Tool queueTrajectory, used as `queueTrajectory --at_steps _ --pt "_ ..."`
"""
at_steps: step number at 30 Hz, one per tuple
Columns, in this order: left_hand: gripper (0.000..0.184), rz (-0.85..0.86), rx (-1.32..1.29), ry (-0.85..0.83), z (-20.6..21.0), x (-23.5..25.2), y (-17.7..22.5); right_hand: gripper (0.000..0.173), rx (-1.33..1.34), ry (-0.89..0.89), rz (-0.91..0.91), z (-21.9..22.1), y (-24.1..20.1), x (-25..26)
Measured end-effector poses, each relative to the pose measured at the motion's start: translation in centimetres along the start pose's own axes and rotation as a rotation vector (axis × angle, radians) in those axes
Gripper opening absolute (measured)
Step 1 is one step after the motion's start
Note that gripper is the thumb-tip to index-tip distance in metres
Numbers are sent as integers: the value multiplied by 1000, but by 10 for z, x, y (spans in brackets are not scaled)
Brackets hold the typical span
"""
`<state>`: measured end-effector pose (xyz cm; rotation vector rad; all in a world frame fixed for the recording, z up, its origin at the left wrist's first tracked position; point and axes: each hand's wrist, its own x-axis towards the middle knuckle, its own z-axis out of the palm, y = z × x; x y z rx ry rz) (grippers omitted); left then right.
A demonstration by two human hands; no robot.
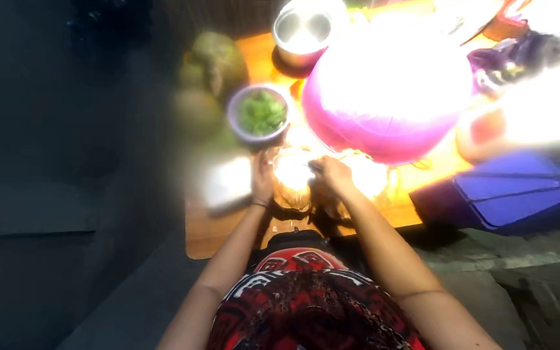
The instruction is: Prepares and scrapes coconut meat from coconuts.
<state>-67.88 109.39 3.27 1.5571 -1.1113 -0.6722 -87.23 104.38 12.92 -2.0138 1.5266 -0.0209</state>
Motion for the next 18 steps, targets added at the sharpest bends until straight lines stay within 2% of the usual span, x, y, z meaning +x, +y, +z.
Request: queueTrajectory --at_steps 4,6,9,10,12,14,16,18 --pt "48 -76 -8 -8 0 2 7 49 -84 -45 75 38 -11 12" --pt "57 -121 -12 -13 1 4 9 44 -101 -95 44 47 -17 9" --pt "75 -146 -28 -18 1 5 9 32 -97 -176 29 34 -14 4" --pt "74 -141 -41 -18 0 4 10 32 -62 -165 38 29 -9 5" --pt "56 -96 -32 -27 -1 2 12 42 14 -110 59 20 -7 5" --pt "49 -59 -37 -21 -1 2 9 52 81 -79 48 21 -10 3" --pt "49 -51 -62 -20 0 3 5 49 99 -111 -5 31 -10 0" --pt "49 -47 -66 -27 0 5 4 39 42 -184 -60 36 -8 -2"
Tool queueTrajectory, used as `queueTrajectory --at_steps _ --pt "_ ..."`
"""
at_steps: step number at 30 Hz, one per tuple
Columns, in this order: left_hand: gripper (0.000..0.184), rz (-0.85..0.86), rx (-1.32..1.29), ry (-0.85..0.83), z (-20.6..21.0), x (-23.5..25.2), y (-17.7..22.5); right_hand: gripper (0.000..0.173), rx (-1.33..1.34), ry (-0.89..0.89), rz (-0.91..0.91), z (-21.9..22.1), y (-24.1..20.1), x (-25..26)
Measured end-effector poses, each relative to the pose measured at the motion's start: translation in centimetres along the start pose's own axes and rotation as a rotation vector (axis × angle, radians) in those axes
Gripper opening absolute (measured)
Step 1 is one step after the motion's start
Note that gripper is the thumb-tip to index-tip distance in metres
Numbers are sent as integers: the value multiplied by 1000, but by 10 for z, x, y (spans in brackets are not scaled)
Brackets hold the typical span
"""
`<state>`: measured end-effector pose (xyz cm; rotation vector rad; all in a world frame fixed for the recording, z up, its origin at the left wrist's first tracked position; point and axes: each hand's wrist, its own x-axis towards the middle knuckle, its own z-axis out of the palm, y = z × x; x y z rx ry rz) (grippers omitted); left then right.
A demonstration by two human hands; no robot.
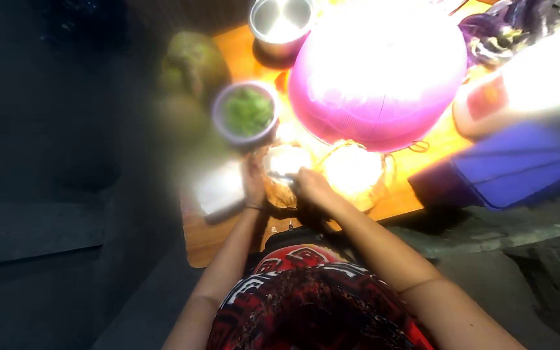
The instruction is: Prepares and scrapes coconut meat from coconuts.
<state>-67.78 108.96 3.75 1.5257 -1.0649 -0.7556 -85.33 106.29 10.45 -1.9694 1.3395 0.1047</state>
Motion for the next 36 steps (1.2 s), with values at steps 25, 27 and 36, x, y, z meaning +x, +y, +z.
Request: queueTrajectory --at_steps 25,27,36 --pt "49 14 67 21 -2 -9 3 33 -86 -21 21 -17 -4 9" --pt "49 0 68 26 0 -8 6 45 -59 -5 10 -12 -11 12" --pt "49 20 102 34 2 -5 -1 46 -229 23 -7 -24 10 17"
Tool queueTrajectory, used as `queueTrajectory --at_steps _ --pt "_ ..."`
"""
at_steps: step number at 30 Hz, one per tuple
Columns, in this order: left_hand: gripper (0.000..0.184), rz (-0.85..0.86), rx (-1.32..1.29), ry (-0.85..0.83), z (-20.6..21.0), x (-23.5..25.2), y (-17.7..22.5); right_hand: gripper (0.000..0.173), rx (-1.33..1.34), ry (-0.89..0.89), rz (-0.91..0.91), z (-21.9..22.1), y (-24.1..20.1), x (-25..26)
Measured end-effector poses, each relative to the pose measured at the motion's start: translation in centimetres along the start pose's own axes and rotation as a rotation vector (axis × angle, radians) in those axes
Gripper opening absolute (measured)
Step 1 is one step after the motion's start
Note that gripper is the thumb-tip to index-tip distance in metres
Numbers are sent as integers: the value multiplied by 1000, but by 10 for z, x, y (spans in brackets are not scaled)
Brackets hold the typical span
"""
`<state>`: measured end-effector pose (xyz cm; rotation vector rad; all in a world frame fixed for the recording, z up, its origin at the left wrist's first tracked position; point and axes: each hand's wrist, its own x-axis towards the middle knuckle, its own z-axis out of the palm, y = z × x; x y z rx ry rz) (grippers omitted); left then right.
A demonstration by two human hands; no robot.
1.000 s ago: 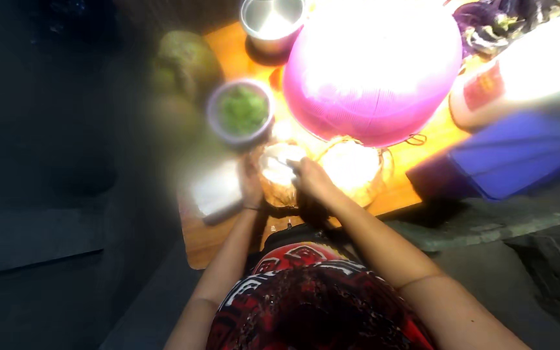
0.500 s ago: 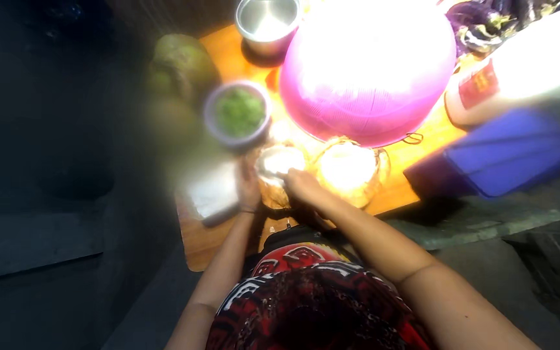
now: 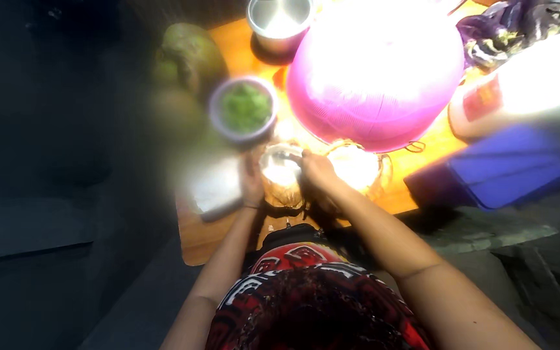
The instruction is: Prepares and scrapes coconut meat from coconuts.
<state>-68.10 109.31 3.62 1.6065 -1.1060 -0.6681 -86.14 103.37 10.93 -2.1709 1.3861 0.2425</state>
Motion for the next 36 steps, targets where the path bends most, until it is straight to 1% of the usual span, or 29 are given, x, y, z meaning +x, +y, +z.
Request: queueTrajectory --at_steps 1,3,5,6,7,9,10,13,15,17,19,21,23,25,26,28,30,32,34,36 --pt "49 5 -7 3 1 1 -1 46 -20 7 6 6 0 2" --pt "48 22 -16 14 1 2 -2 38 -66 -54 20 10 -3 -1" --pt "48 17 -12 15 1 1 -2 31 -99 -118 34 -1 -7 -9" --pt "48 18 -11 13 0 1 -3 29 -99 -117 47 -8 -8 -11" --pt "48 24 -10 14 1 0 -4 32 -83 -90 58 -11 -8 -9" --pt "49 23 -18 15 2 1 -4 42 -69 -29 70 -9 -9 0" --pt "49 19 -25 14 1 1 -4 44 -80 -21 54 -4 -8 3" --pt "49 23 -30 21 1 1 -4 35 -99 -99 -8 2 -8 -1" --pt "49 24 -32 21 1 -1 -6 31 -113 -108 19 -10 -9 -12" --pt "49 21 -31 25 2 0 -8 31 -176 -93 113 -26 -17 -20" --pt "48 18 -23 21 2 1 -7 28 -242 -95 179 -40 -31 -29" --pt "47 20 -3 21 1 2 -6 27 -294 -128 199 -50 -44 -40" --pt "47 25 15 32 1 1 -6 24 -341 -203 209 -56 -57 -45" --pt "47 15 35 30 1 1 -6 23 -350 -259 186 -48 -59 -37" --pt "48 7 34 18 0 1 -5 22 -341 -256 157 -40 -55 -29" --pt "49 7 18 3 -1 3 -5 23 -321 -192 94 -32 -41 -19" --pt "48 18 9 6 0 4 -7 25 -318 -170 109 -44 -38 -24" --pt "48 3 14 11 0 2 -7 24 -337 -210 164 -56 -43 -34" --pt "47 -5 25 9 -1 2 -5 23 -323 -246 172 -50 -45 -31" --pt "48 7 23 4 0 3 -6 23 -267 -209 115 -33 -37 -23"
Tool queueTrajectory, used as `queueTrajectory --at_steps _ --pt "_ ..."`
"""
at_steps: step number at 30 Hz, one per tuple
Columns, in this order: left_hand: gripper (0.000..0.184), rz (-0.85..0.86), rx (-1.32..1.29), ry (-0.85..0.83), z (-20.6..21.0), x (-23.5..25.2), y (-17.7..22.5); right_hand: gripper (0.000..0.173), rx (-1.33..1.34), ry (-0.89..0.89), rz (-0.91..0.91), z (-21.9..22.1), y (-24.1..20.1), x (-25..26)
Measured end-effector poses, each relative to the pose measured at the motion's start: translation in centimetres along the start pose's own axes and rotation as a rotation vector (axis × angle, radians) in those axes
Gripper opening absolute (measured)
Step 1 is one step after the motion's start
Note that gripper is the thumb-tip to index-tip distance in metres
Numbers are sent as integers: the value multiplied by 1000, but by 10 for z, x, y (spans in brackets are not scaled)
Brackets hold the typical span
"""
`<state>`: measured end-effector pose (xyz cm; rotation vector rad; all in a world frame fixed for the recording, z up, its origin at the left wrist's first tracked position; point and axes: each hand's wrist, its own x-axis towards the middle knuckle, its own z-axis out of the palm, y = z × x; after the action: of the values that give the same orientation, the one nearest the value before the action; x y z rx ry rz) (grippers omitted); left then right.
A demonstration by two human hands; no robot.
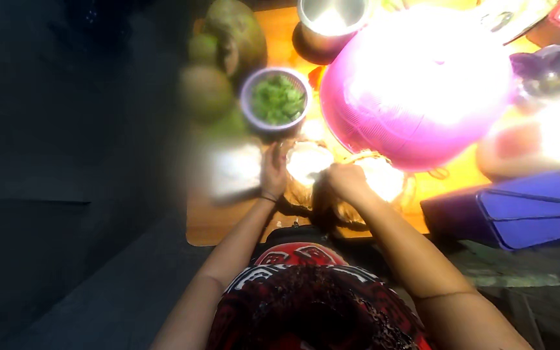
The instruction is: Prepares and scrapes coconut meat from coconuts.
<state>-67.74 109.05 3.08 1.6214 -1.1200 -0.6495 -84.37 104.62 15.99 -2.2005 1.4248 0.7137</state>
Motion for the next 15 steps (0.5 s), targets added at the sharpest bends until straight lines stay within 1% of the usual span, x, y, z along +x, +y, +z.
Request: queueTrajectory --at_steps 3,7,11,15 --pt "49 16 -10 3 1 0 -3 24 66 51 -21 3 6 0" --pt "48 3 -11 4 1 -1 -3 22 128 24 -75 10 -3 -14" --pt "48 10 -7 7 1 -1 -1 26 145 47 -16 22 2 4" --pt "47 6 2 20 1 -2 -1 30 262 65 -118 28 -6 0"
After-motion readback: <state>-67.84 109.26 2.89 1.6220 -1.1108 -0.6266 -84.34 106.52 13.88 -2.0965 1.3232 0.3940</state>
